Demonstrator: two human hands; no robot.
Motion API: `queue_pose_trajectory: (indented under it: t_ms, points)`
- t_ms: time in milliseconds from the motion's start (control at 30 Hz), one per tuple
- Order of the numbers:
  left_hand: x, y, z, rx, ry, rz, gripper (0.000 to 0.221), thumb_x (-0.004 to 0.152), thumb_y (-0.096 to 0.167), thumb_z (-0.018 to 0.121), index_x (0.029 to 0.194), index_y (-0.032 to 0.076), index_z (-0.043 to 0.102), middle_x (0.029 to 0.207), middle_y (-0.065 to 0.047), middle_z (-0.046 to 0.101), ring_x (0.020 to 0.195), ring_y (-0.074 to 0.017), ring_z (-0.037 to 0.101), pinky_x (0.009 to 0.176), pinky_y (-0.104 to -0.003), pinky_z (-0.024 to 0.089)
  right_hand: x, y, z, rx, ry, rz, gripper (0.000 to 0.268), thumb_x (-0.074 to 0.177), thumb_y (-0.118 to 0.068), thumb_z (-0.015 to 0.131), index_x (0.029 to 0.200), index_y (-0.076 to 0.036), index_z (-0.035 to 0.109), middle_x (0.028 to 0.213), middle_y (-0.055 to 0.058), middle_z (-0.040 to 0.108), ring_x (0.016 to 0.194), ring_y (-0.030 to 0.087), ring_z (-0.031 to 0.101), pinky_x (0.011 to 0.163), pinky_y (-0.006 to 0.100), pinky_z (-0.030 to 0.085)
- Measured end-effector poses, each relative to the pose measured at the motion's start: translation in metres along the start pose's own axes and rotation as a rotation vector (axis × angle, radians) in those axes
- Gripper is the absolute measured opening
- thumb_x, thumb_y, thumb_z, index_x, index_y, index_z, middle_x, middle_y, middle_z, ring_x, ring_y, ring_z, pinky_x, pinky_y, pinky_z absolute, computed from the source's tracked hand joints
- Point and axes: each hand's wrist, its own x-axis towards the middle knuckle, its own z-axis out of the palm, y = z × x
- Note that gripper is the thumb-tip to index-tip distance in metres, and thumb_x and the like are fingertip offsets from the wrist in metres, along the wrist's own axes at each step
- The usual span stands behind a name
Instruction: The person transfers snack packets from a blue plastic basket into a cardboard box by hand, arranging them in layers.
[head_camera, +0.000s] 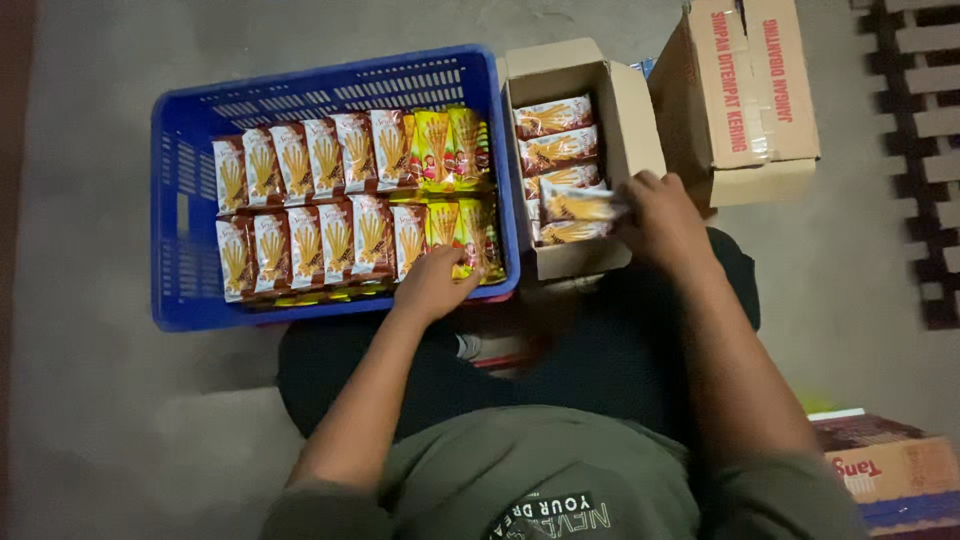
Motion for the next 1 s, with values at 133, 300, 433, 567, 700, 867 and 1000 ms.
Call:
queue_pose_trajectory:
  t_ms: [133,300,433,567,700,867,1000]
  points:
    - [0.007,0.003,0.003,-0.018,-0.059,-0.022,0.038,0.095,0.041,0.063,0.118,0.012,0.071,0.112,-0.017,0.071,0.112,-0.0407,0.068,0.094,-0.052,0.054,0.041,0.035,0.047,-0.118,0.016,0.014,0.044,0.073,-0.018,0.086,0.113,-0.009,0.067,0.11,0.01,0.066,0.099,0.035,0.064,0.081,0.043,0.056]
    - [0.009,0.001,-0.001,-0.077,-0.113,-0.102,0.03,0.094,0.036,0.064,0.113,0.015,0.072,0.109,-0.013,0.074,0.112,-0.0377,0.069,0.092,-0.051,0.055,0.089,0.034,0.082,-0.104,-0.057,0.019,0.041,0.081,0.003,0.072,0.12,-0.005,0.069,0.114,0.015,0.063,0.112,0.042,0.061,0.077,0.046,0.064]
    - [0.012,0.007,-0.005,-0.125,-0.093,-0.055,0.029,0.093,0.032,0.065,0.108,0.008,0.073,0.101,-0.018,0.074,0.103,-0.0421,0.071,0.086,-0.052,0.057,0.108,0.026,0.113,-0.188,-0.032,-0.012,0.033,0.081,-0.001,0.074,0.113,-0.012,0.07,0.111,0.009,0.066,0.106,0.037,0.065,0.071,0.039,0.065]
    - [0.016,0.002,-0.002,-0.135,-0.086,-0.052,0.023,0.092,0.029,0.067,0.103,0.011,0.075,0.097,-0.018,0.075,0.096,-0.0432,0.072,0.08,-0.051,0.058,0.114,0.026,0.132,-0.2,-0.097,0.047,0.037,0.082,0.001,0.076,0.116,-0.009,0.068,0.119,0.012,0.062,0.106,0.038,0.063,0.069,0.039,0.066]
    - [0.017,0.001,-0.002,-0.151,-0.09,-0.057,0.022,0.093,0.028,0.066,0.104,0.011,0.074,0.097,-0.02,0.074,0.097,-0.0453,0.071,0.08,-0.053,0.058,0.11,0.026,0.145,-0.137,-0.043,0.069,0.034,0.089,0.002,0.069,0.121,-0.007,0.068,0.126,0.015,0.056,0.102,0.039,0.061,0.067,0.041,0.066]
    - [0.015,0.006,-0.007,-0.171,-0.086,-0.062,0.023,0.092,0.025,0.067,0.108,0.012,0.075,0.09,-0.019,0.075,0.088,-0.043,0.072,0.074,-0.05,0.058,0.098,-0.016,0.126,-0.12,-0.223,0.139,0.053,0.1,-0.02,0.06,0.15,-0.015,0.047,0.153,0.027,0.035,0.13,0.054,0.035,0.095,0.062,0.041]
    - [0.015,0.004,-0.003,-0.181,-0.065,-0.053,0.023,0.09,0.021,0.07,0.108,0.008,0.074,0.084,-0.021,0.073,0.084,-0.0445,0.072,0.07,-0.051,0.057,0.095,-0.035,0.149,-0.151,-0.666,0.242,0.083,0.094,-0.054,0.055,0.166,-0.04,0.015,0.173,0.019,-0.01,0.147,0.064,-0.013,0.115,0.074,-0.007]
